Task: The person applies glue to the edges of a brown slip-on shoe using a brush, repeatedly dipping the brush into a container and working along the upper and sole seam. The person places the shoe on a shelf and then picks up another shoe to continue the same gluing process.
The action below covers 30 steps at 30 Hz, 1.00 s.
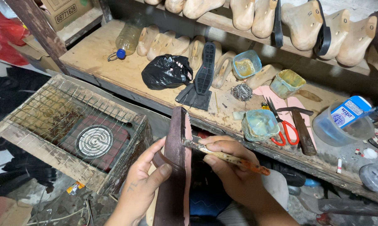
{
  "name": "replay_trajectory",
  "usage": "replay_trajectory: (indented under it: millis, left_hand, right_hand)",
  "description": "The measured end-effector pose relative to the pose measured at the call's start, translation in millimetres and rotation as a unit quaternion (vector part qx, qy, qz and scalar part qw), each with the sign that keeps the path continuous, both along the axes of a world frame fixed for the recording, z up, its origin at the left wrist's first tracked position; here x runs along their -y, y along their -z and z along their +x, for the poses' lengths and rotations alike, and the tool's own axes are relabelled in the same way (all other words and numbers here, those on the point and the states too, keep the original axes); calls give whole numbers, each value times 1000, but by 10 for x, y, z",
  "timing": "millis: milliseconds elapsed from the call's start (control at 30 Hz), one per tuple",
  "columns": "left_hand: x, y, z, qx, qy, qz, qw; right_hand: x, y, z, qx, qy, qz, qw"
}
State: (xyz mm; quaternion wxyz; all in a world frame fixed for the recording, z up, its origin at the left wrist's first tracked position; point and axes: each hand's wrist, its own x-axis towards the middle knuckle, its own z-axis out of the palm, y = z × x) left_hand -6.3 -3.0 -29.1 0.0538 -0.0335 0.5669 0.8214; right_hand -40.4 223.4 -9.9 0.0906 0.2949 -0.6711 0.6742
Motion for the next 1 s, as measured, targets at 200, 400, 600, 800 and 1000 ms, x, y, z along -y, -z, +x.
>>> replay_trajectory:
  millis: [200, 400, 600, 800, 1000]
  left_hand:
    - [14, 46, -19, 13, -3, 31, 999]
    - [18, 81, -30, -2, -9, 36, 999]
    - [17, 91, -49, -15, -17, 40, 999]
    - [35, 123, -53, -11, -25, 47, 999]
    - [27, 123, -68, -19, -23, 63, 998]
  right_hand:
    - [15, -8, 31, -3, -3, 13, 1000]
    - [18, 20, 62, -5, 16, 35, 999]
    - [3, 57, 108, 4, 0, 37, 999]
    - [-43, 76, 186, 24, -6, 59, 998]
    - [-91, 21, 152, 25, 0, 34, 999]
